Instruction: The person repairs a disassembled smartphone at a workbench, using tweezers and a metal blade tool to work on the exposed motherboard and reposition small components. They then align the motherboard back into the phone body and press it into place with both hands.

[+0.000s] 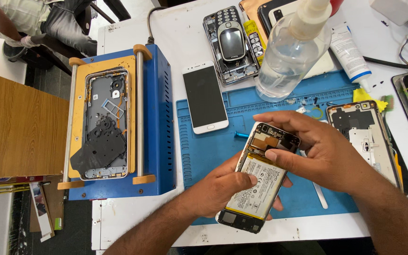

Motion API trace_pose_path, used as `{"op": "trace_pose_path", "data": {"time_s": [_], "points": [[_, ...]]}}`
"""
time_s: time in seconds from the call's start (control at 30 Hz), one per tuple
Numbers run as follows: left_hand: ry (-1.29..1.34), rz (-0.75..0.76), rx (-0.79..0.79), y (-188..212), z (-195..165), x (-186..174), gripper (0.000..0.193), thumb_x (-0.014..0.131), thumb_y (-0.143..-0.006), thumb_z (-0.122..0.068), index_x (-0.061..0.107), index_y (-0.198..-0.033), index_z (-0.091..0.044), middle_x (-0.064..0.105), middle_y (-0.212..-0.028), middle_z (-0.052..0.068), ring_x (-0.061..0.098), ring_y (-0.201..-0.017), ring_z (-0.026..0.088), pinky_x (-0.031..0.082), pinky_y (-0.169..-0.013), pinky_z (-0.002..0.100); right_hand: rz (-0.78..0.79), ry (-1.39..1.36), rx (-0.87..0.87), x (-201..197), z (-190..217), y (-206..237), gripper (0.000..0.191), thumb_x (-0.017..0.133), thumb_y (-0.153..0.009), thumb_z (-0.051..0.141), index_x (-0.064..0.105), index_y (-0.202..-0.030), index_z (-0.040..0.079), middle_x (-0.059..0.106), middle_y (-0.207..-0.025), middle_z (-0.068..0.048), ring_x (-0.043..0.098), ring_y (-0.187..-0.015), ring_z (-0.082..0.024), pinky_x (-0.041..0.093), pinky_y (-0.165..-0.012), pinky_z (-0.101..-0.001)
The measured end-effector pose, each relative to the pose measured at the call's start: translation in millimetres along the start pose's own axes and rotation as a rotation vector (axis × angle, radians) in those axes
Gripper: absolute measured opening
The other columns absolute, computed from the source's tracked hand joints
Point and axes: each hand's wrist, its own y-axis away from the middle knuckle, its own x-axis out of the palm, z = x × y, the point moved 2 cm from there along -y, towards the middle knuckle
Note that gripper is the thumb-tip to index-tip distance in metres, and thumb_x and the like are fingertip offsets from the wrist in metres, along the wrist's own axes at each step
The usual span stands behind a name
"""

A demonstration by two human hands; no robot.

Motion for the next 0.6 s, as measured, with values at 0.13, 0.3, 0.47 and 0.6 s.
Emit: {"op": "trace_pose_path", "data": {"time_s": [0.13,0.3,0.47,0.6], "points": [[-0.143,-0.021,-0.017,1.7,-0.9,3.4,0.066,0.040,-0.107,-0.017,0.015,-0.167,-0.005,0.054,-0.143,0.030,0.067,-0.116,0.030,0.058,-0.101,0.047,0.030,0.121,0.096,0.8,1.4,-2.3,0.056,0.075,-0.091,0.025,0.062,-0.145,0.015,0.074,-0.111,-0.006,0.076,-0.099,-0.014,0.063,-0.081,-0.0324],[-0.218,-0.025,-0.038,0.6,-2.7,4.3,0.065,0.041,-0.107,-0.021,0.016,-0.166,-0.009,0.055,-0.142,0.027,0.067,-0.116,0.028,0.057,-0.102,0.048,0.017,0.119,0.259,3.8,3.8,-6.8,0.050,0.074,-0.084,0.025,0.065,-0.132,0.017,0.076,-0.097,-0.005,0.077,-0.086,-0.014,0.065,-0.071,-0.0326],[-0.245,-0.009,-0.027,-1.3,-0.3,-1.6,0.061,0.041,-0.110,-0.024,0.019,-0.164,-0.007,0.054,-0.143,0.026,0.066,-0.117,0.028,0.056,-0.105,0.049,0.022,0.187,0.283,6.0,5.0,-6.6,0.046,0.074,-0.086,0.027,0.063,-0.130,0.019,0.075,-0.097,-0.005,0.078,-0.082,-0.014,0.065,-0.068,-0.0331],[-0.251,-0.029,-0.050,0.3,3.5,-6.0,0.059,0.041,-0.110,-0.024,0.023,-0.163,-0.006,0.055,-0.142,0.025,0.066,-0.117,0.027,0.056,-0.104,0.050,0.043,0.236,0.149,6.6,8.4,-5.0,0.046,0.073,-0.089,0.029,0.061,-0.132,0.020,0.074,-0.097,-0.002,0.079,-0.087,-0.011,0.066,-0.070,-0.0300]]}}
